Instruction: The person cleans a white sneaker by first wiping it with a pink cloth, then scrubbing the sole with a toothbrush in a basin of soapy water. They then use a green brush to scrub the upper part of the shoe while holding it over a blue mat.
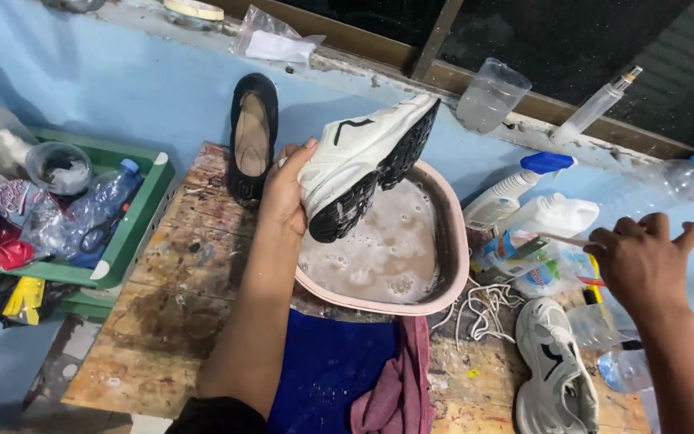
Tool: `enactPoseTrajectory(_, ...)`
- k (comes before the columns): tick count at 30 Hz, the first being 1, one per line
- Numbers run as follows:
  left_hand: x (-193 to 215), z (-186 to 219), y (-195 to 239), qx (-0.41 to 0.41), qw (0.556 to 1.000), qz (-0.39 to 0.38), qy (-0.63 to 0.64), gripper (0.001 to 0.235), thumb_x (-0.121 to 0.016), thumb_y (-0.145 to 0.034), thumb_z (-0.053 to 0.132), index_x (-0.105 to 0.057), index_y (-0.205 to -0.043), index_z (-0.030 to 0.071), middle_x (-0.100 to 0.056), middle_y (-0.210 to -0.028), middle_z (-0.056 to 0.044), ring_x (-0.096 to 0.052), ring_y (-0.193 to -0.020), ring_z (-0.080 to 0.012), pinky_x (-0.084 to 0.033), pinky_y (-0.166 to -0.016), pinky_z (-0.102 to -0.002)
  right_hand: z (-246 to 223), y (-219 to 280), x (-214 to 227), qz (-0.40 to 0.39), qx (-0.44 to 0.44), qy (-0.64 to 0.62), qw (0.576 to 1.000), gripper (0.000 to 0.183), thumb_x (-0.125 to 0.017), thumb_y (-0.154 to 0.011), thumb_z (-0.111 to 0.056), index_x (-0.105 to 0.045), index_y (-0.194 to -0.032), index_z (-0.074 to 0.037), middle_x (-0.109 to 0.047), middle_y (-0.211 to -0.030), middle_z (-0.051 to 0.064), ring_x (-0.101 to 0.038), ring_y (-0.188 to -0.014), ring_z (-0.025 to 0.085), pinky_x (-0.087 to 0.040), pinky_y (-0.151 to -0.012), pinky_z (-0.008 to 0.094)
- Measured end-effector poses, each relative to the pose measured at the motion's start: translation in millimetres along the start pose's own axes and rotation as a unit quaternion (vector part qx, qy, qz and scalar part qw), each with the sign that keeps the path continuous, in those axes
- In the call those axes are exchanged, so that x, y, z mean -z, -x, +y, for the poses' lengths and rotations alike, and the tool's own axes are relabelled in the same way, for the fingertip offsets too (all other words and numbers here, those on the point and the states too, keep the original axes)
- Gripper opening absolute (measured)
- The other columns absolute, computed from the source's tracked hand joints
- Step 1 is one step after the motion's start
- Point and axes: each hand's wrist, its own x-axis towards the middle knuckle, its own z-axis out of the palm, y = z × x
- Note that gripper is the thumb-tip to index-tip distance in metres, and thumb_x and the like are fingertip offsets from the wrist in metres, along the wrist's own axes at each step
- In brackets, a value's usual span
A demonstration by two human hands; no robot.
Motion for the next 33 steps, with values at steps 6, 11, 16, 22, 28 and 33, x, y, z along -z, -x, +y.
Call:
enactPoseTrajectory(6, -2, 3, 1, 0.029, 0.999, 0.012, -0.002, 0.038, -0.081, -0.082, 0.008, -0.049, -0.065, 0.018, -0.070, -0.083, -0.004, -0.071, -0.083, -0.0219, -0.060, -0.070, -0.036, 16, 20, 10, -0.015, -0.027, 0.001, 1.000, 0.031, -0.044, -0.104, -0.067, -0.068, -0.119, -0.056, -0.074, -0.121, -0.023, -0.062, -0.132, 0.017, -0.033, -0.108, 0.044)
enactPoseTrajectory(11, -2, 1, -3, 0.043, 0.999, 0.007, 0.016, 0.037, -0.079, -0.084, 0.008, -0.051, -0.063, 0.018, -0.069, -0.078, -0.005, -0.071, -0.079, -0.0234, -0.059, -0.069, -0.038, 19, 36, -3, -0.020, -0.038, -0.018, 0.999, 0.032, -0.045, -0.106, -0.067, -0.070, -0.120, -0.052, -0.074, -0.114, -0.022, -0.063, -0.131, 0.018, -0.034, -0.102, 0.041)
enactPoseTrajectory(16, -1, 3, -1, 0.089, 0.996, 0.023, 0.013, 0.020, -0.082, -0.082, 0.013, -0.064, -0.072, 0.016, -0.073, -0.084, -0.009, -0.072, -0.079, -0.0268, -0.060, -0.068, -0.041, 36, 43, -19, 0.082, -0.060, -0.039, 0.994, 0.023, -0.055, -0.109, -0.066, -0.072, -0.117, -0.052, -0.074, -0.113, -0.023, -0.066, -0.128, 0.017, -0.044, -0.102, 0.034)
enactPoseTrajectory(22, 0, 2, -1, 0.131, 0.991, 0.012, 0.021, 0.010, -0.080, -0.083, 0.018, -0.072, -0.086, 0.013, -0.076, -0.091, -0.013, -0.074, -0.082, -0.0308, -0.061, -0.074, -0.045, 49, 45, -33, 0.104, -0.072, -0.262, 0.957, 0.018, -0.074, -0.113, -0.037, -0.082, -0.112, -0.020, -0.075, -0.098, 0.001, -0.070, -0.086, 0.017, -0.052, -0.088, 0.030)
enactPoseTrajectory(28, 1, 3, -3, 0.124, 0.992, 0.016, 0.012, 0.015, -0.080, -0.083, 0.015, -0.066, -0.080, 0.018, -0.075, -0.090, -0.012, -0.073, -0.083, -0.0306, -0.061, -0.069, -0.045, 42, 52, -32, 0.098, -0.154, -0.526, 0.831, 0.022, -0.075, -0.121, -0.015, -0.076, -0.117, 0.007, -0.066, -0.101, 0.019, -0.060, -0.086, 0.026, -0.048, -0.071, 0.038)
enactPoseTrajectory(33, 9, 0, -11, 0.091, 0.996, 0.015, -0.007, 0.024, -0.080, -0.083, 0.011, -0.060, -0.072, 0.018, -0.074, -0.086, -0.010, -0.073, -0.080, -0.0279, -0.059, -0.065, -0.042, -2, 46, 80, 0.097, -0.122, -0.511, 0.845, 0.012, -0.077, -0.109, -0.025, -0.081, -0.116, -0.016, -0.075, -0.097, 0.003, -0.055, -0.090, 0.026, -0.038, -0.092, 0.041)
